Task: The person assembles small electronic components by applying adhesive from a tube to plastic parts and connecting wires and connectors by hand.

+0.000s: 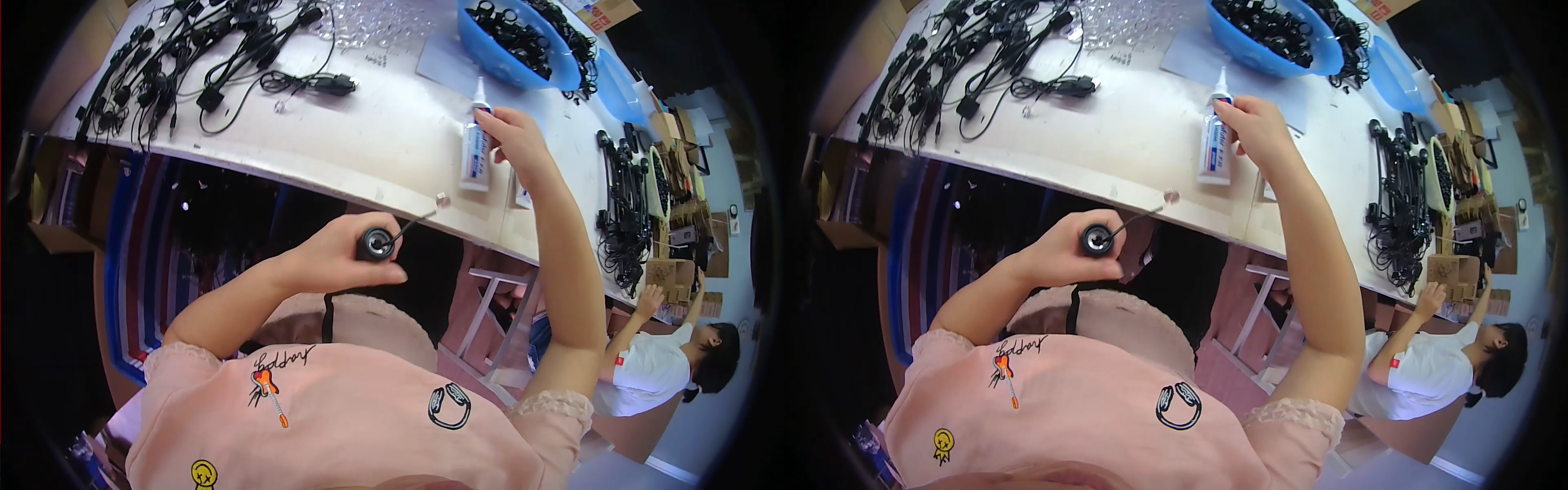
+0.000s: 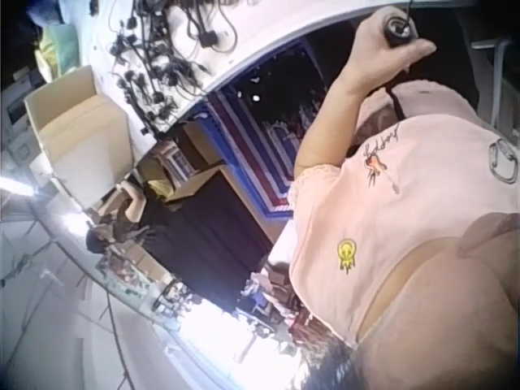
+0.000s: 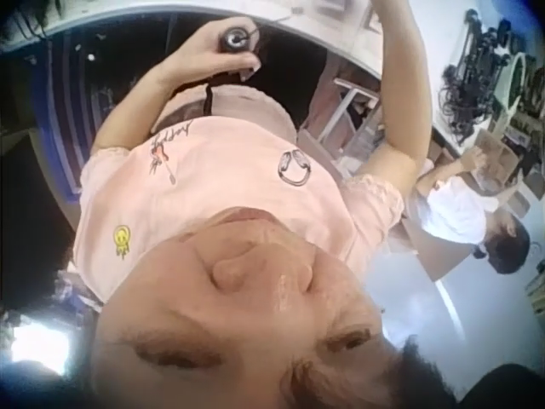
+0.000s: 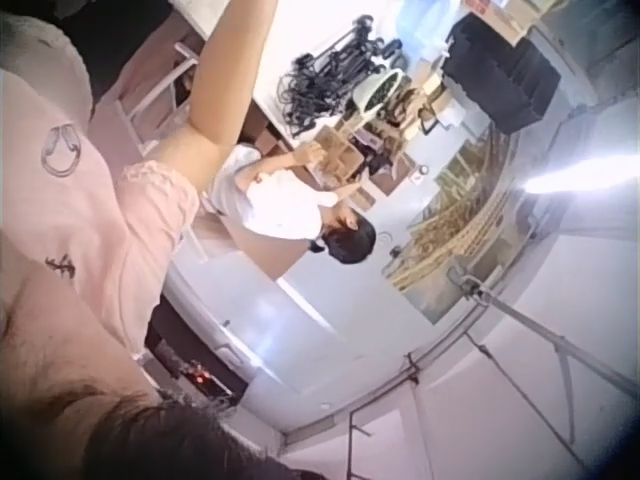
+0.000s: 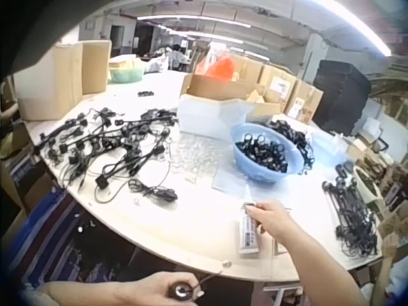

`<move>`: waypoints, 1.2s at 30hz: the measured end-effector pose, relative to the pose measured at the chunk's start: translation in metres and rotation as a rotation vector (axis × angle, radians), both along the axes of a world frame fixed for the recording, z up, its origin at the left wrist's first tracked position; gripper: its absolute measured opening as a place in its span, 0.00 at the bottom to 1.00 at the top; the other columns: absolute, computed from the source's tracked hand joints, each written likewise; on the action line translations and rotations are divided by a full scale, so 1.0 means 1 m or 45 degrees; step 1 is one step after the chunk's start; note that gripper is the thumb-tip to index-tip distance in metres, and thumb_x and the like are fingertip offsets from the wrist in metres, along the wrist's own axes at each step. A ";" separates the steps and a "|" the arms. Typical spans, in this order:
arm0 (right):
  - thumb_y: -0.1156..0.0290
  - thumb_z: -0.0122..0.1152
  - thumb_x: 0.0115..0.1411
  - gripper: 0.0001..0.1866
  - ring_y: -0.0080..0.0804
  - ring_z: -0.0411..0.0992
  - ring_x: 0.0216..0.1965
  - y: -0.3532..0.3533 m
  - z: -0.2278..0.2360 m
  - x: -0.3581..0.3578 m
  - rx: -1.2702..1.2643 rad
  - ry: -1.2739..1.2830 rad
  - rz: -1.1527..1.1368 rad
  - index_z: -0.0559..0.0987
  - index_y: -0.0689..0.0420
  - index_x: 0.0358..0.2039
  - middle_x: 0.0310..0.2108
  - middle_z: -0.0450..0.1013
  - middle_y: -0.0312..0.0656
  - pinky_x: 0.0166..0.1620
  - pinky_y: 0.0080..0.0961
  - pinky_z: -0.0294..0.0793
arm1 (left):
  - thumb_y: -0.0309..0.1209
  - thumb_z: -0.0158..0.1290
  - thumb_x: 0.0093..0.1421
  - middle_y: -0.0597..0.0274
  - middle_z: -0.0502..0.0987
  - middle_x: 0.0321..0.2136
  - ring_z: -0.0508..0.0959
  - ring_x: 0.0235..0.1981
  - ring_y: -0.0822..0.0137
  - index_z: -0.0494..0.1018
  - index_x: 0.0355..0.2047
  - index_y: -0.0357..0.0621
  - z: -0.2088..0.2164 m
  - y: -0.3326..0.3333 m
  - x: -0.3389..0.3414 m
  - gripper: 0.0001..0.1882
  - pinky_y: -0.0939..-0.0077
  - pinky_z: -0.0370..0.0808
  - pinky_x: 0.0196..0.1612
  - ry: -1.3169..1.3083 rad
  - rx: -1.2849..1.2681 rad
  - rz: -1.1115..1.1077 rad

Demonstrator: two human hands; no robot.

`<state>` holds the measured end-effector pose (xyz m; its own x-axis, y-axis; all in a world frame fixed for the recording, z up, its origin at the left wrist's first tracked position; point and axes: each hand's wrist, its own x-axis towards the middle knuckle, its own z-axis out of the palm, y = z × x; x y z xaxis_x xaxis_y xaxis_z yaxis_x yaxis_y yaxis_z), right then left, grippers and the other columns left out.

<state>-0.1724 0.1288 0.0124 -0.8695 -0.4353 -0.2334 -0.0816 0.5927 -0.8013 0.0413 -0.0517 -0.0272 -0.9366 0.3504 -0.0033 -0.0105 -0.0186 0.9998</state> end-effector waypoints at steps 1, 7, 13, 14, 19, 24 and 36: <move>0.59 0.52 0.57 0.16 0.23 0.65 0.23 -0.005 -0.003 -0.006 0.073 -0.103 -0.013 0.75 0.60 0.28 0.21 0.69 0.35 0.28 0.22 0.65 | 0.28 0.56 0.50 0.70 0.65 0.24 0.63 0.26 0.78 0.66 0.31 0.43 0.001 -0.005 0.003 0.11 0.84 0.63 0.30 -0.063 0.170 -0.084; 0.56 0.51 0.57 0.18 0.46 0.71 0.29 -0.019 0.052 0.064 0.550 0.694 0.213 0.73 0.61 0.27 0.24 0.72 0.49 0.33 0.35 0.67 | 0.26 0.48 0.55 0.63 0.65 0.34 0.65 0.37 0.73 0.55 0.55 0.33 -0.005 -0.025 0.003 0.27 0.79 0.63 0.42 0.071 0.428 -0.168; 0.70 0.54 0.52 0.14 0.47 0.70 0.39 0.009 -0.044 0.152 0.232 -0.173 0.849 0.70 0.60 0.39 0.35 0.71 0.52 0.40 0.36 0.68 | 0.20 0.46 0.58 0.64 0.65 0.35 0.66 0.37 0.73 0.49 0.59 0.34 -0.018 -0.019 -0.002 0.30 0.80 0.65 0.43 0.198 0.502 -0.109; 0.71 0.54 0.52 0.19 0.48 0.68 0.42 0.003 -0.073 0.156 0.224 -0.221 0.766 0.67 0.60 0.44 0.42 0.67 0.54 0.45 0.35 0.67 | 0.20 0.46 0.57 0.64 0.65 0.35 0.66 0.37 0.74 0.49 0.59 0.34 -0.019 -0.014 -0.002 0.30 0.81 0.65 0.43 0.202 0.535 -0.080; 0.71 0.61 0.47 0.24 0.37 0.64 0.49 -0.033 -0.138 0.168 -0.286 -0.451 0.683 0.67 0.59 0.45 0.46 0.65 0.47 0.52 0.32 0.63 | 0.19 0.47 0.57 0.65 0.66 0.34 0.66 0.37 0.75 0.51 0.59 0.36 -0.010 -0.006 -0.001 0.30 0.82 0.67 0.42 0.144 0.512 -0.006; 0.73 0.51 0.55 0.14 0.32 0.70 0.38 -0.020 -0.213 0.166 -0.076 -0.670 0.575 0.70 0.59 0.42 0.35 0.71 0.44 0.39 0.28 0.71 | 0.20 0.49 0.57 0.66 0.66 0.33 0.68 0.37 0.76 0.54 0.58 0.36 0.005 -0.004 0.000 0.29 0.85 0.68 0.42 0.133 0.450 0.113; 0.69 0.52 0.56 0.11 0.40 0.72 0.41 -0.010 -0.232 0.188 -0.462 0.009 0.610 0.73 0.55 0.40 0.36 0.73 0.45 0.43 0.30 0.70 | 0.18 0.59 0.46 0.62 0.72 0.39 0.71 0.37 0.77 0.67 0.47 0.39 0.021 -0.020 0.007 0.25 0.84 0.71 0.40 0.174 -0.318 0.052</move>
